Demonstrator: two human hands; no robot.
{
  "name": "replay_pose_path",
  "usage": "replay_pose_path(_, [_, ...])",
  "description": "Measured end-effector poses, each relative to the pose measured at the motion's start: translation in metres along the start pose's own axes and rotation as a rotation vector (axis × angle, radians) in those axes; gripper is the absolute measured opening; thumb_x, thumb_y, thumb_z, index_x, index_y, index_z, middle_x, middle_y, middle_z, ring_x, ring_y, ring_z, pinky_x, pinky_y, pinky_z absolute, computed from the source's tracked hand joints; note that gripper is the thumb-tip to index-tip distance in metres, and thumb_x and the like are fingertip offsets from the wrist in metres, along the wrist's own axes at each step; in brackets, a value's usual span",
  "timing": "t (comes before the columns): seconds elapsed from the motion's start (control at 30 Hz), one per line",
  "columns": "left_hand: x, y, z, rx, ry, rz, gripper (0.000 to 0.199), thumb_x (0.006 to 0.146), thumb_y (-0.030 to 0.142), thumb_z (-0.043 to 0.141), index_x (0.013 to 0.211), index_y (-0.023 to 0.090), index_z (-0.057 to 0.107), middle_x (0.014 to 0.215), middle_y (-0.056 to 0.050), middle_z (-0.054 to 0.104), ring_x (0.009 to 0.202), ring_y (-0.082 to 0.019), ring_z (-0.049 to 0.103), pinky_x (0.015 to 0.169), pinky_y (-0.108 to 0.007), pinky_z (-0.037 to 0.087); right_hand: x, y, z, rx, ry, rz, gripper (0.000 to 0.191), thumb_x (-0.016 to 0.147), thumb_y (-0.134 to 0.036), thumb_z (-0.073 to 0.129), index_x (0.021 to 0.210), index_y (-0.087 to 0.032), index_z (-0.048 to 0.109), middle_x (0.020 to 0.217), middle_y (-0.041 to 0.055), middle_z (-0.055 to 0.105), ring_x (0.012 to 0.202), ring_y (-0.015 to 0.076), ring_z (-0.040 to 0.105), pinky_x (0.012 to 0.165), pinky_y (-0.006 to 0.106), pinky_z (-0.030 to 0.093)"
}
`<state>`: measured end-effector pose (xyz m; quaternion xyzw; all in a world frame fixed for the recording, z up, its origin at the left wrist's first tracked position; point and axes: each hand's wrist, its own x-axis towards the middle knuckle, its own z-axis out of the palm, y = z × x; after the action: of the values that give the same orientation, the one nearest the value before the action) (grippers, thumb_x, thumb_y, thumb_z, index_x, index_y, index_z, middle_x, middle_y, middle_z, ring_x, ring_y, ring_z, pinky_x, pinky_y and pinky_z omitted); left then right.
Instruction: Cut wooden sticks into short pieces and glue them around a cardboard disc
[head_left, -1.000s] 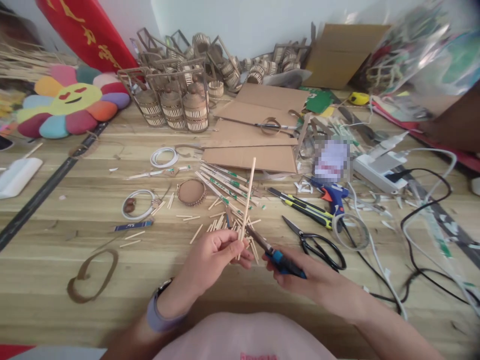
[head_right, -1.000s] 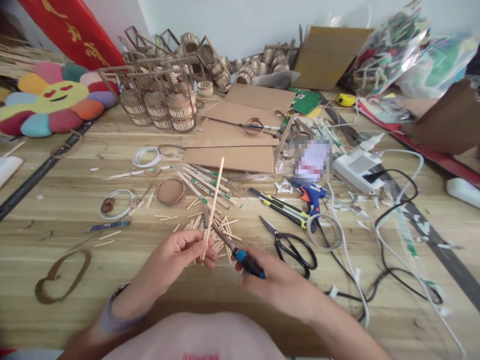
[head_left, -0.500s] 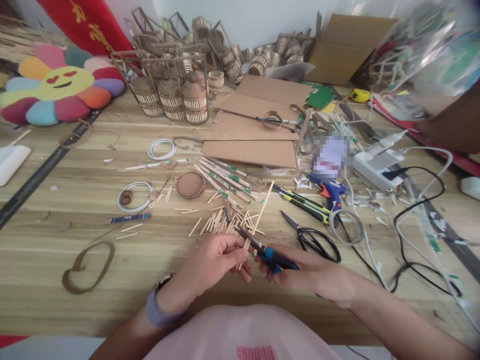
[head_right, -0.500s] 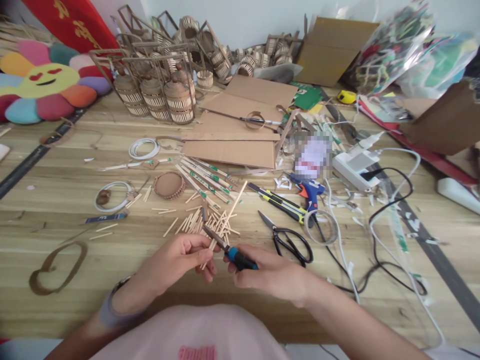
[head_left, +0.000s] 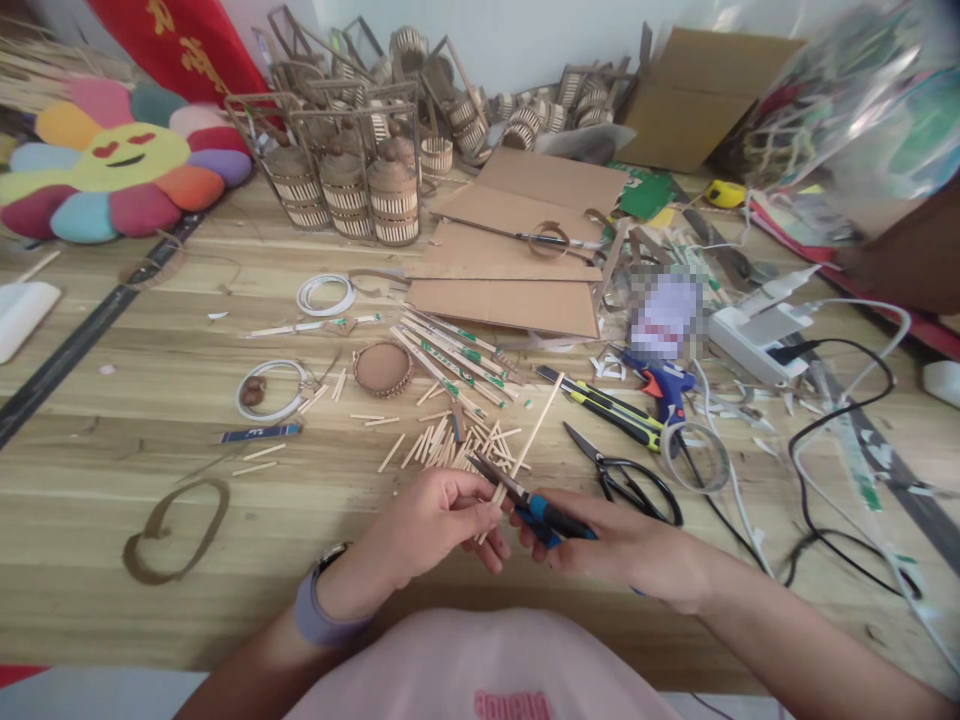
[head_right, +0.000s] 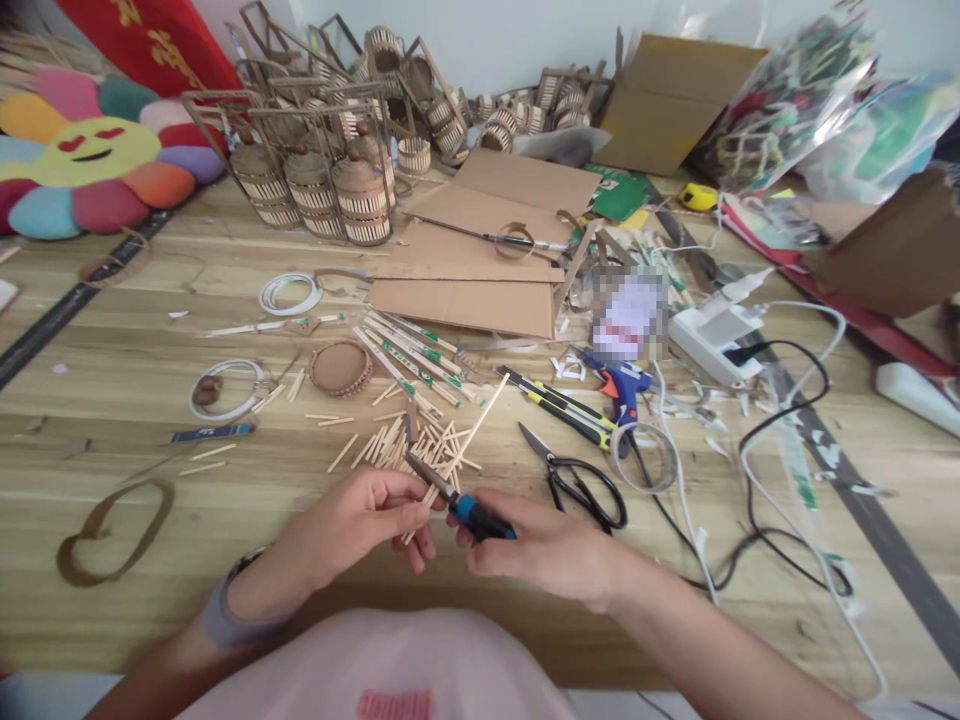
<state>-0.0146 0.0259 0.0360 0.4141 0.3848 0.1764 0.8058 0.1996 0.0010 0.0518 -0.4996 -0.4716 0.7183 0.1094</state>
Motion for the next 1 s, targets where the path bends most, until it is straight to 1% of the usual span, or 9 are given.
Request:
replay_pose_path(0.13, [0.0,0.001,0.0,0.008,-0.008,-0.012,0.023,0.075,0.038,0.069,0.072,0.015,0.068,0.064,-0.003,0.068,0.053,-0.012,0.062,0.057,-0.023,0.049,0.0,-0.001,0.001,-0.034,-0.015,-0.004,0.03,0.068,-0.035,0.061,0.092,-0.018,0.063,0.089,0.0028,0.06,0.086,0.0214,0.052,0.079,0.034,0.041])
replay_pose_path(0.3, [-0.001,0.0,-0.001,0.043,-0.006,-0.03,0.021,0.076,0.036,0.067,0.074,0.015,0.068,0.062,-0.002,0.067,0.053,-0.013,0.063,0.057,-0.022,0.047,0.001,-0.002,0.004,-0.117,0.019,-0.01,0.02,0.066,-0.03,0.055,0.082,-0.019,0.059,0.082,0.0015,0.057,0.08,0.0201,0.05,0.072,0.032,0.039])
replay_pose_path(0.47, [0.0,-0.003,-0.002,0.129,-0.023,-0.018,0.024,0.08,0.035,0.059,0.075,0.014,0.067,0.063,-0.002,0.066,0.051,-0.011,0.061,0.055,-0.021,0.044,0.004,0.007,0.006,-0.254,0.088,-0.08,0.012,0.066,-0.021,0.052,0.077,-0.019,0.056,0.073,-0.0007,0.053,0.07,0.017,0.046,0.064,0.028,0.037])
replay_pose_path(0.57, [0.001,-0.004,-0.002,0.173,-0.021,-0.012,0.025,0.081,0.035,0.056,0.072,0.014,0.065,0.063,-0.001,0.065,0.051,-0.01,0.06,0.055,-0.021,0.042,0.007,0.014,0.007,-0.325,0.125,-0.112,0.01,0.068,-0.018,0.05,0.076,-0.02,0.054,0.071,-0.0017,0.051,0.069,0.0158,0.044,0.063,0.027,0.036])
replay_pose_path(0.7, [0.004,-0.007,-0.003,0.193,-0.027,-0.014,0.025,0.08,0.034,0.056,0.066,0.014,0.06,0.063,-0.001,0.065,0.052,-0.01,0.06,0.055,-0.021,0.042,0.011,0.021,0.009,-0.38,0.144,-0.116,0.008,0.069,-0.017,0.047,0.076,-0.02,0.051,0.071,-0.0019,0.049,0.069,0.0152,0.043,0.064,0.027,0.035])
replay_pose_path(0.87, [0.008,-0.01,-0.004,0.145,0.006,-0.022,0.017,0.077,0.031,0.058,0.076,0.014,0.06,0.063,0.001,0.063,0.049,-0.01,0.058,0.054,-0.021,0.042,0.013,0.022,0.009,-0.311,0.136,-0.104,0.012,0.069,-0.021,0.048,0.08,-0.019,0.053,0.072,-0.001,0.05,0.069,0.0164,0.045,0.065,0.029,0.036])
replay_pose_path(1.0, [0.008,-0.007,-0.005,0.117,-0.001,-0.001,0.018,0.078,0.032,0.057,0.077,0.014,0.059,0.064,0.0,0.064,0.048,-0.009,0.057,0.053,-0.021,0.042,0.009,0.014,0.007,-0.147,0.071,-0.096,0.018,0.069,-0.027,0.054,0.084,-0.018,0.057,0.081,0.0014,0.054,0.079,0.0188,0.048,0.073,0.031,0.038])
